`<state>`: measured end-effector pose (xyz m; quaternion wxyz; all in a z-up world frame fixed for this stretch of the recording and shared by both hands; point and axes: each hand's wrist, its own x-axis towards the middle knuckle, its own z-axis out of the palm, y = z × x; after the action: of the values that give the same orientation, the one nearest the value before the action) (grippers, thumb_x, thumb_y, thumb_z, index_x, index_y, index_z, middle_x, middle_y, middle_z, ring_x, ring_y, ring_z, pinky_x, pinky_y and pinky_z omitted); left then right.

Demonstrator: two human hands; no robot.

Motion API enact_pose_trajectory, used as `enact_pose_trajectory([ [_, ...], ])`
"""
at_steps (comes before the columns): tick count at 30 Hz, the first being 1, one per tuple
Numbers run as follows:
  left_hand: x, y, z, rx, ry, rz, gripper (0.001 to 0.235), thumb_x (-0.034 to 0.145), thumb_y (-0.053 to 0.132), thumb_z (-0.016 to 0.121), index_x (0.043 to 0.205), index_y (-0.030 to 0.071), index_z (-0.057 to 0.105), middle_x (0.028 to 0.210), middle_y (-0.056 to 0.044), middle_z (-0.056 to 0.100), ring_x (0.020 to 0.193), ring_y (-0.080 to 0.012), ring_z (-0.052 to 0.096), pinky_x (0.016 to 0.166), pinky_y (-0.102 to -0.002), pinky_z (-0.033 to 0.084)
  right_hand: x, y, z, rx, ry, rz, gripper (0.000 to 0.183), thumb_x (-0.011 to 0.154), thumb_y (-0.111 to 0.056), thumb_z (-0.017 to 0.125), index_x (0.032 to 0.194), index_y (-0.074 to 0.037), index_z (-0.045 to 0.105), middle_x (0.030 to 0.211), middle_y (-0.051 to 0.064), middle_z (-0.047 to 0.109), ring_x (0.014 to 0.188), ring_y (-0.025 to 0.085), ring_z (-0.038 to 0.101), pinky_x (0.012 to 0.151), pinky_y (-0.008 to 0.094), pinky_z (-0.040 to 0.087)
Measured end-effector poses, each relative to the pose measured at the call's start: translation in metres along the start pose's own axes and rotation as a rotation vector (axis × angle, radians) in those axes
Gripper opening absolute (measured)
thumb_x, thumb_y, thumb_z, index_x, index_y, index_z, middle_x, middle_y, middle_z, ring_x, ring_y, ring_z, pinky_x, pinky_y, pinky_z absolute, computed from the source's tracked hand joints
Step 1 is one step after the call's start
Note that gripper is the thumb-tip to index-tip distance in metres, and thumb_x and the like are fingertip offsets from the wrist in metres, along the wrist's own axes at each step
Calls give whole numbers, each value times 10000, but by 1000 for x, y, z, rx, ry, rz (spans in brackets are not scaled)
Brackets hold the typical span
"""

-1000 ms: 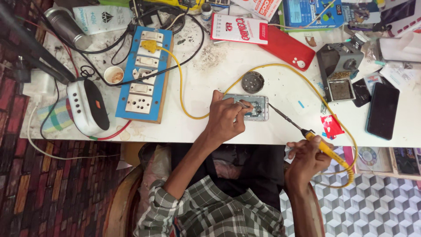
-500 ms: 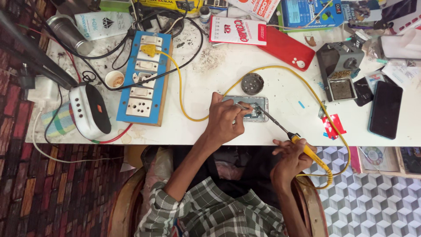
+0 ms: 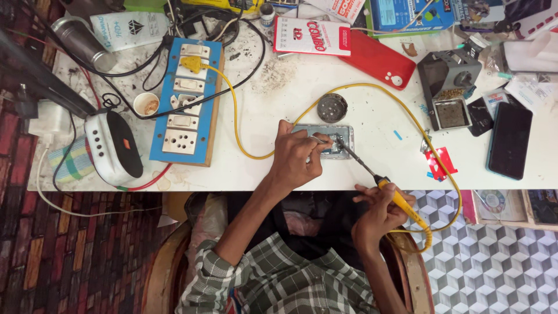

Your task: The person uses a soldering iron and tweezers to work on a small circuit board placed on a cluttered workbench. They repeatedly apply heat and adjust components on the board throughout the clip.

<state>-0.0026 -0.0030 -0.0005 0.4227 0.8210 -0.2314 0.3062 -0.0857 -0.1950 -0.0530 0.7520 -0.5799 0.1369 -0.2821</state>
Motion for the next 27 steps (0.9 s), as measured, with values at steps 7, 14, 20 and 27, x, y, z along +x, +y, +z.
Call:
enact_pose_trajectory([
  [7, 0, 0, 1, 16, -3, 2, 191, 785, -95, 634, 783, 58, 750, 832, 21, 776, 525, -186, 469, 722, -394, 298, -13, -6, -5, 34, 10, -21, 264, 1140, -183, 571, 1082, -31, 363, 828, 126, 609, 735, 243, 710, 605, 351, 605],
  [14, 0, 0, 0, 12, -11, -4, 191, 783, -99, 631, 774, 56, 742, 847, 9, 780, 533, -191, 475, 731, -395, 297, -19, -9, -10, -51, 47, -17, 255, 1109, -181, 572, 1067, -43, 361, 813, 126, 619, 687, 232, 720, 517, 309, 566],
  [20, -2, -1, 0, -9, -21, -2, 186, 789, -107, 626, 760, 46, 727, 839, 10, 777, 555, -190, 508, 740, -405, 298, -11, -7, -12, -119, 57, -47, 249, 1113, -169, 582, 1066, -36, 377, 797, 127, 632, 618, 180, 668, 476, 225, 469],
  [27, 1, 1, 1, -10, 11, -14, 193, 782, -101, 633, 770, 64, 731, 849, 9, 779, 559, -180, 526, 738, -396, 307, 3, -9, -16, -232, -15, -173, 226, 1119, -131, 588, 1071, -33, 390, 700, 116, 589, 553, 125, 565, 525, 228, 454],
])
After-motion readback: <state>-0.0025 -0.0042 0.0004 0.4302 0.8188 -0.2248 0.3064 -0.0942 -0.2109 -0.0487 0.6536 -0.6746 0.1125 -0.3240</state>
